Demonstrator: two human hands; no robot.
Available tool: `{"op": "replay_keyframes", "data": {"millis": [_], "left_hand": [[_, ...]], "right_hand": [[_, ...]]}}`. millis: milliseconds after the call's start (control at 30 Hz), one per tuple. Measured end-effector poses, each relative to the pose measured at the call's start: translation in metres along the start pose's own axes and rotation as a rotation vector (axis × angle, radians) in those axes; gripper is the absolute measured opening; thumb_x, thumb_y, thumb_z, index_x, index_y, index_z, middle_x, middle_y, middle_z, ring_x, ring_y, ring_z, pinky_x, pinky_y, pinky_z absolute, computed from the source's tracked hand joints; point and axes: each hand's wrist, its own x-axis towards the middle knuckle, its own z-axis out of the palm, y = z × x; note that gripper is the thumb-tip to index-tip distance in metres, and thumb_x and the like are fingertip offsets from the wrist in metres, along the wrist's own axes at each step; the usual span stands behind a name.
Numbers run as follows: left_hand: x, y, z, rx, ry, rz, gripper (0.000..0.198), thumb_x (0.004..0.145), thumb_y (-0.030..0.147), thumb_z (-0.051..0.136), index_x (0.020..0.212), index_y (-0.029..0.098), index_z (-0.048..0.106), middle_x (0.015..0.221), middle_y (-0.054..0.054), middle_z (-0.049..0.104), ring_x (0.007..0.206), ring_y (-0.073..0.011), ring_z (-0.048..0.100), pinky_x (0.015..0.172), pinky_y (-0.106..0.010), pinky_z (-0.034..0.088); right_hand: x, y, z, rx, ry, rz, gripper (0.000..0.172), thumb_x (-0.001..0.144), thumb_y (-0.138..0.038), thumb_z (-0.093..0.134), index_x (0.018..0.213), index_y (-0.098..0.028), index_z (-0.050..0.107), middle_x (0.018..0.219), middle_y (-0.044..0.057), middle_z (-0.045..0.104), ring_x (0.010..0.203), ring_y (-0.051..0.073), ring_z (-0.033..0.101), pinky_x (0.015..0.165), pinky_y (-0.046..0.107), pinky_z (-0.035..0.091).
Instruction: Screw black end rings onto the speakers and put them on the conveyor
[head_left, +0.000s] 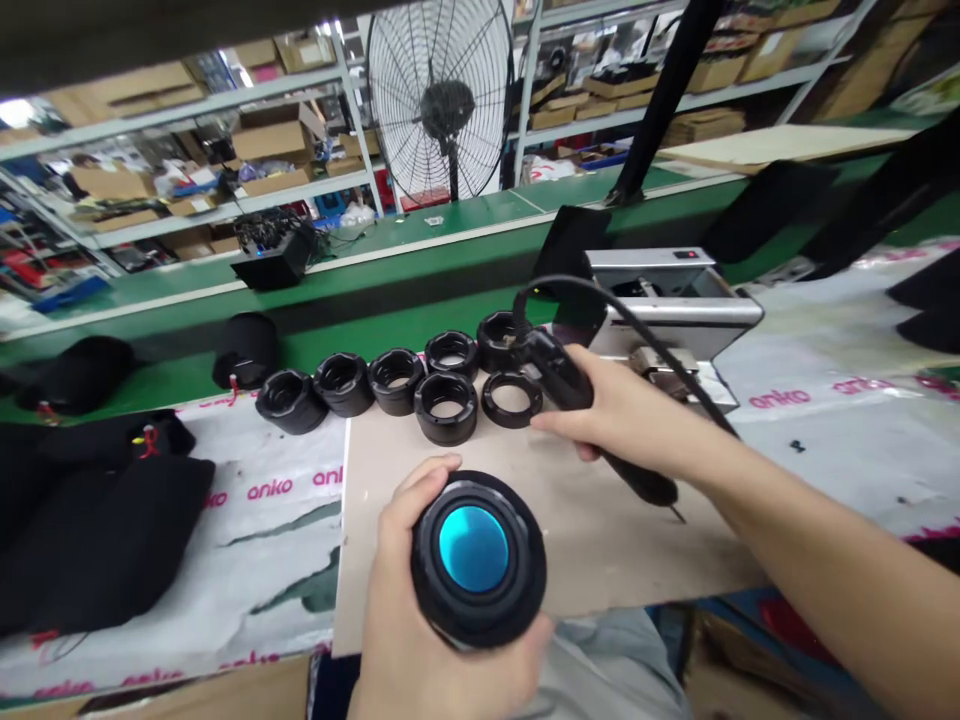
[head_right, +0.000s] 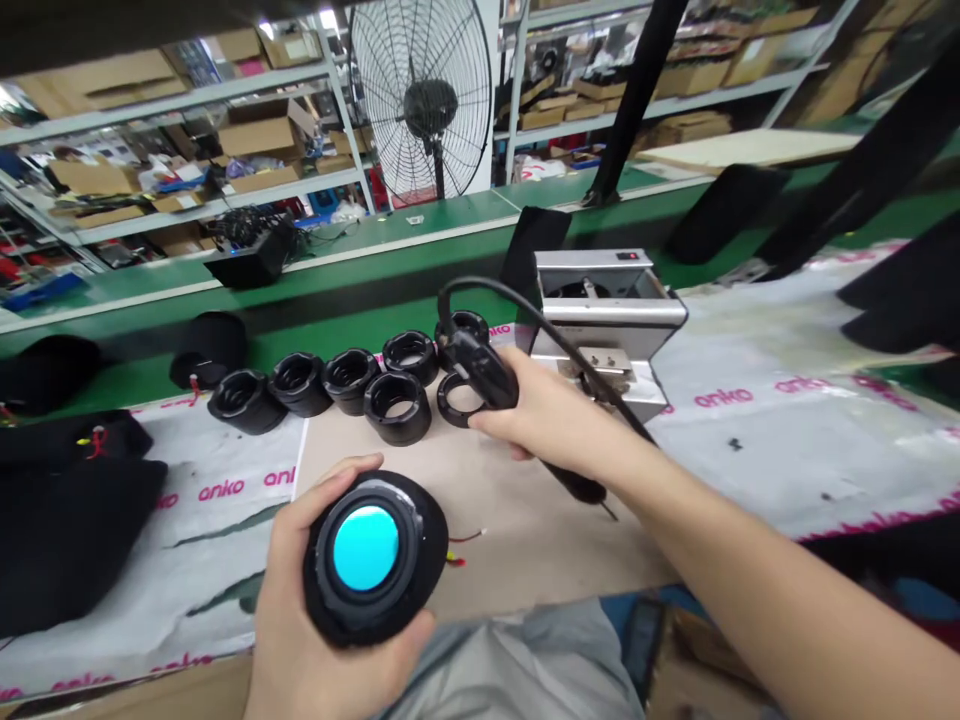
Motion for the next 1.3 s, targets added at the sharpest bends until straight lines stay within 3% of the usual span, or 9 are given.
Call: {"op": "replay_keyframes", "data": {"millis": [167, 367, 533, 733, 867, 1000, 1067, 1200, 1300], "left_hand": [[0.004, 0.0, 0.0, -0.02, -0.048, -0.016, 0.092, 0.059, 0.014, 0.086, 0.144, 0.03, 0.058, 0.145, -0.009, 0.069, 0.138, -0.0371, 0.068, 0.107, -0.047, 0.063], [-0.001, -0.003, -0.004, -0.06, -0.094, -0.02, 0.101, 0.057, 0.013, 0.094, 0.147, 0.034, 0.055, 0.15, -0.006, 0.067, 0.144, -0.0354, 0.065, 0.113, -0.045, 0.06], [0.001, -0.004, -0.006, -0.131, -0.115, -0.021, 0.102, 0.057, 0.014, 0.097, 0.147, 0.035, 0.055, 0.15, -0.006, 0.066, 0.141, -0.0332, 0.067, 0.115, -0.044, 0.057], [0.01, -0.003, 0.003, -0.201, -0.085, -0.042, 0.095, 0.058, 0.017, 0.099, 0.142, 0.036, 0.058, 0.145, -0.002, 0.068, 0.134, -0.0276, 0.072, 0.111, -0.038, 0.059], [0.015, 0.0, 0.018, -0.301, -0.065, -0.087, 0.095, 0.06, 0.022, 0.101, 0.142, 0.034, 0.056, 0.137, -0.002, 0.072, 0.118, -0.0261, 0.079, 0.099, -0.037, 0.065], [0.02, 0.004, 0.021, -0.351, -0.163, -0.121, 0.12, 0.059, 0.021, 0.102, 0.16, 0.033, 0.037, 0.146, -0.008, 0.069, 0.13, -0.0321, 0.075, 0.108, -0.043, 0.063], [0.022, 0.006, 0.019, -0.353, -0.191, -0.121, 0.128, 0.061, 0.027, 0.103, 0.165, 0.031, 0.028, 0.152, -0.011, 0.067, 0.136, -0.034, 0.072, 0.115, -0.045, 0.06], [0.025, 0.006, 0.015, -0.362, -0.236, -0.112, 0.127, 0.066, 0.029, 0.103, 0.166, 0.03, 0.024, 0.15, -0.012, 0.066, 0.138, -0.032, 0.071, 0.12, -0.045, 0.056], [0.028, 0.005, 0.016, -0.348, -0.257, -0.113, 0.136, 0.063, 0.018, 0.102, 0.169, 0.033, 0.017, 0.152, -0.011, 0.064, 0.137, -0.0294, 0.072, 0.116, -0.042, 0.059]], "right_hand": [[0.01, 0.014, 0.024, -0.154, 0.004, 0.004, 0.074, 0.089, -0.036, 0.076, 0.154, -0.022, 0.044, 0.112, 0.007, 0.074, 0.058, 0.012, 0.066, 0.062, 0.028, 0.056], [0.025, 0.008, 0.039, -0.309, 0.055, -0.115, 0.062, 0.094, -0.033, 0.077, 0.15, -0.016, 0.055, 0.129, 0.012, 0.07, 0.111, 0.019, 0.07, 0.102, 0.039, 0.061], [0.019, 0.01, 0.036, -0.32, 0.122, -0.134, 0.062, 0.089, -0.032, 0.075, 0.146, -0.017, 0.056, 0.122, 0.014, 0.074, 0.106, 0.025, 0.074, 0.092, 0.034, 0.06], [-0.039, -0.006, 0.006, -0.118, 0.117, -0.166, 0.08, 0.076, -0.069, 0.075, 0.139, -0.024, 0.057, 0.082, 0.002, 0.074, 0.054, 0.019, 0.064, 0.05, 0.029, 0.05], [-0.077, -0.019, 0.005, -0.098, 0.183, -0.395, 0.054, 0.068, -0.054, 0.085, 0.117, -0.034, 0.072, 0.089, -0.005, 0.078, 0.066, 0.016, 0.072, 0.051, 0.023, 0.053], [-0.091, -0.019, 0.016, -0.319, 0.293, -0.543, 0.053, 0.077, -0.048, 0.084, 0.127, -0.041, 0.07, 0.119, -0.008, 0.079, 0.094, 0.021, 0.079, 0.062, 0.025, 0.059], [-0.091, -0.02, 0.015, -0.313, 0.266, -0.526, 0.056, 0.071, -0.044, 0.09, 0.124, -0.041, 0.072, 0.124, -0.008, 0.078, 0.098, 0.021, 0.079, 0.065, 0.024, 0.06], [-0.078, -0.023, -0.006, -0.157, 0.124, -0.328, 0.078, 0.05, -0.053, 0.101, 0.123, -0.044, 0.074, 0.101, -0.01, 0.078, 0.081, 0.016, 0.073, 0.059, 0.019, 0.055], [-0.06, -0.02, -0.018, -0.06, -0.139, -0.401, 0.089, 0.052, -0.062, 0.101, 0.132, -0.038, 0.072, 0.12, -0.007, 0.075, 0.104, 0.018, 0.073, 0.081, 0.02, 0.063]]}}
